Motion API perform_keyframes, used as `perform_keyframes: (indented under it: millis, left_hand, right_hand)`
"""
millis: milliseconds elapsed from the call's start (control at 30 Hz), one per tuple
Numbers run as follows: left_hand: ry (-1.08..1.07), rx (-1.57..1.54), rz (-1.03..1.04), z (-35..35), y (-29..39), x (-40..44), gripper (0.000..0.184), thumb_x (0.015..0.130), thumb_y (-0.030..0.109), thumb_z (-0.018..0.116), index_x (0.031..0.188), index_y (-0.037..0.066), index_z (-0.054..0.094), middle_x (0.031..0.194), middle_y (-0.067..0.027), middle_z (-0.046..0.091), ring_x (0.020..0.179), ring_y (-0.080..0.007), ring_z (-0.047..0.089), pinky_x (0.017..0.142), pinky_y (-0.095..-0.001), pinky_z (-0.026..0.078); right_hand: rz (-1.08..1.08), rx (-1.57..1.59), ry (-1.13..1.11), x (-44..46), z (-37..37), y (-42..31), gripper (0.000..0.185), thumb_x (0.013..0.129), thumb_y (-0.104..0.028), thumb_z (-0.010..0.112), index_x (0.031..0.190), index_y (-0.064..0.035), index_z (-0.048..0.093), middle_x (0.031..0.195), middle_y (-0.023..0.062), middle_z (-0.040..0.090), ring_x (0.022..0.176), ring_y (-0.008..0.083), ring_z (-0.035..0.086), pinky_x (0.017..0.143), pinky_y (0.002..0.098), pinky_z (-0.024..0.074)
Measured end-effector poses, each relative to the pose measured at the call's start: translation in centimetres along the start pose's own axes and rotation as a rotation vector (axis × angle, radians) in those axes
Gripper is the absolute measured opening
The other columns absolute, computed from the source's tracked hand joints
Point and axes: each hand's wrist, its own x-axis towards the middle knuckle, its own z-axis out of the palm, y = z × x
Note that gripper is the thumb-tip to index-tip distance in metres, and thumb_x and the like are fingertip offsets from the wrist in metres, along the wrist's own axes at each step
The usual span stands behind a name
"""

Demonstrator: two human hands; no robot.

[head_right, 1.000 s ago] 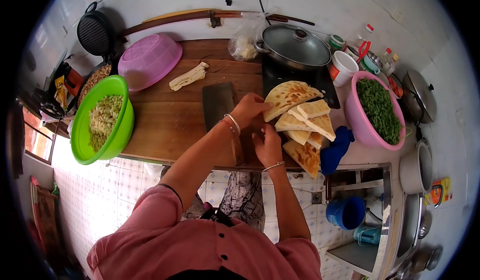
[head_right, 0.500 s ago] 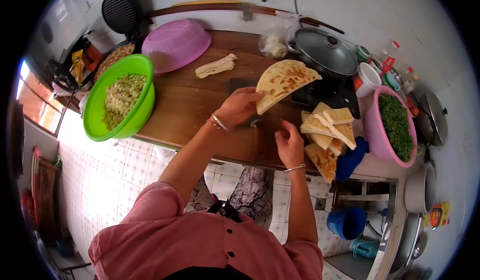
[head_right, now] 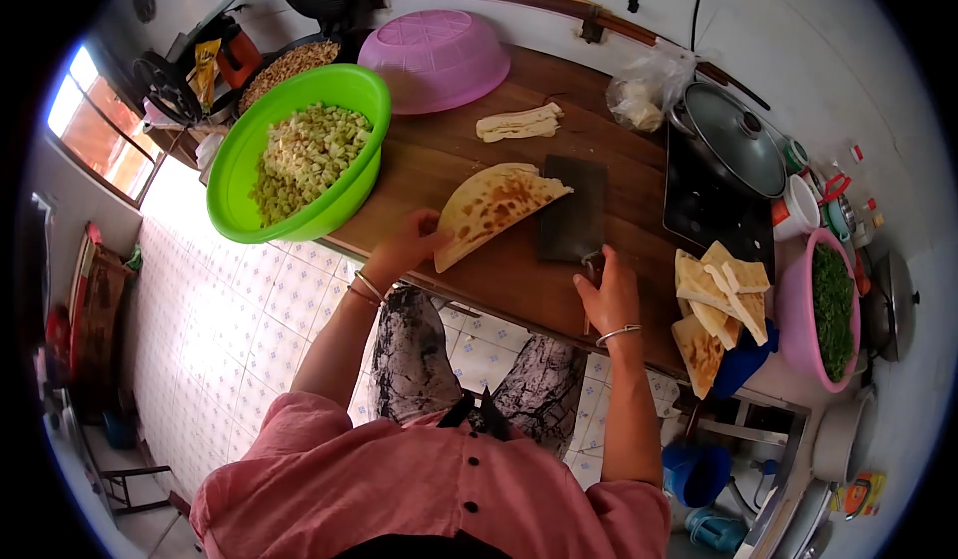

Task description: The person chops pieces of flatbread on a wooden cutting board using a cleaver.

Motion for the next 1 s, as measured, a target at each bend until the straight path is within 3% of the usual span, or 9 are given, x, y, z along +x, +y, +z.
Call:
perform_keyframes:
  millis: [100,167,267,367,600,800,867,933,1000]
  left_hand:
    - [0.066,0.173,0.097,0.2,-0.6,0.5,0.044,0.081,0.027,0.067,0.114,0.001,0.055,0.107,-0.0103,0.059,0.096,-0.0177,0.058,0.080,-0.0304,0.047]
    - [0.470,0.472,0.490,0.8,-0.8,1.3,0.043,0.076,0.027,0.068,0.111,0.004,0.057,0.106,-0.0157,0.058,0.093,-0.0303,0.059,0.078,-0.0369,0.048]
    - [0.382,0.345,0.623,1.6,0.7,3.5,0.048,0.075,0.029,0.069,0.114,0.004,0.056,0.113,-0.0184,0.056,0.103,-0.0349,0.053,0.087,-0.0402,0.045]
    - [0.261,0.374,0.599,2.4,1.8,4.6,0.056,0.073,0.033,0.072,0.117,0.004,0.055,0.117,-0.0168,0.054,0.110,-0.0322,0.050,0.097,-0.0390,0.039]
    - [0.330,0.401,0.657,4.0,-0.6,5.2,0.059,0.066,0.035,0.077,0.113,0.004,0.059,0.122,-0.0164,0.051,0.114,-0.0323,0.048,0.096,-0.0384,0.040]
    - [0.306,0.351,0.690,3.6,-0.8,5.0,0.060,0.067,0.035,0.077,0.115,0.005,0.058,0.127,-0.0175,0.047,0.116,-0.0340,0.046,0.097,-0.0384,0.040]
    - [0.303,0.377,0.677,3.7,-0.9,5.1,0.061,0.068,0.034,0.077,0.117,0.006,0.056,0.127,-0.0174,0.047,0.116,-0.0343,0.046,0.099,-0.0385,0.039]
    - [0.298,0.361,0.665,3.7,-0.5,5.1,0.060,0.069,0.032,0.077,0.118,0.006,0.055,0.126,-0.0174,0.047,0.116,-0.0344,0.045,0.099,-0.0385,0.038]
    - [0.292,0.343,0.659,3.5,0.0,5.0,0.060,0.070,0.030,0.077,0.119,0.006,0.054,0.126,-0.0174,0.048,0.117,-0.0345,0.045,0.099,-0.0385,0.038]
  right_hand:
    - [0.035,-0.080,-0.036,1.0,-0.2,0.0,0.063,0.073,-0.017,0.068,0.126,0.0041,0.042,0.118,0.0248,0.053,0.112,0.0388,0.048,0.094,0.0426,0.0398]
    - [0.076,-0.102,-0.068,1.8,-0.3,0.2,0.067,0.071,-0.016,0.068,0.128,0.0046,0.040,0.119,0.0252,0.052,0.113,0.0394,0.047,0.095,0.0427,0.0393]
    - [0.110,-0.135,-0.051,3.1,-0.6,0.6,0.075,0.065,-0.012,0.067,0.131,0.0071,0.037,0.112,0.0230,0.056,0.106,0.0339,0.054,0.089,0.0381,0.0439]
    - [0.355,0.367,-0.128,4.2,-1.4,1.8,0.075,0.056,-0.002,0.066,0.126,0.0108,0.042,0.094,0.0129,0.060,0.078,0.0192,0.058,0.067,0.0289,0.0479]
    - [0.314,0.449,-0.061,3.9,-3.5,3.2,0.053,0.051,0.003,0.066,0.102,0.0041,0.052,0.082,0.0067,0.058,0.073,0.0174,0.056,0.064,0.0296,0.0472]
    - [0.169,0.302,0.085,2.9,-5.9,0.5,0.044,0.057,0.004,0.061,0.099,0.0004,0.049,0.081,0.0069,0.056,0.068,0.0146,0.054,0.055,0.0286,0.0469]
    - [0.011,0.543,0.197,3.0,-5.9,-0.7,0.044,0.062,0.004,0.062,0.103,-0.0001,0.047,0.077,0.0057,0.055,0.064,0.0116,0.053,0.052,0.0253,0.0463]
    - [-0.012,0.492,0.134,3.1,-7.1,-5.7,0.039,0.071,0.001,0.061,0.106,-0.0008,0.045,0.075,0.0049,0.054,0.055,0.0108,0.052,0.048,0.0229,0.0449]
    - [0.224,0.561,-0.177,3.3,-7.9,-8.4,0.033,0.078,-0.004,0.058,0.108,-0.0022,0.045,0.075,0.0035,0.053,0.047,0.0121,0.049,0.045,0.0218,0.0438]
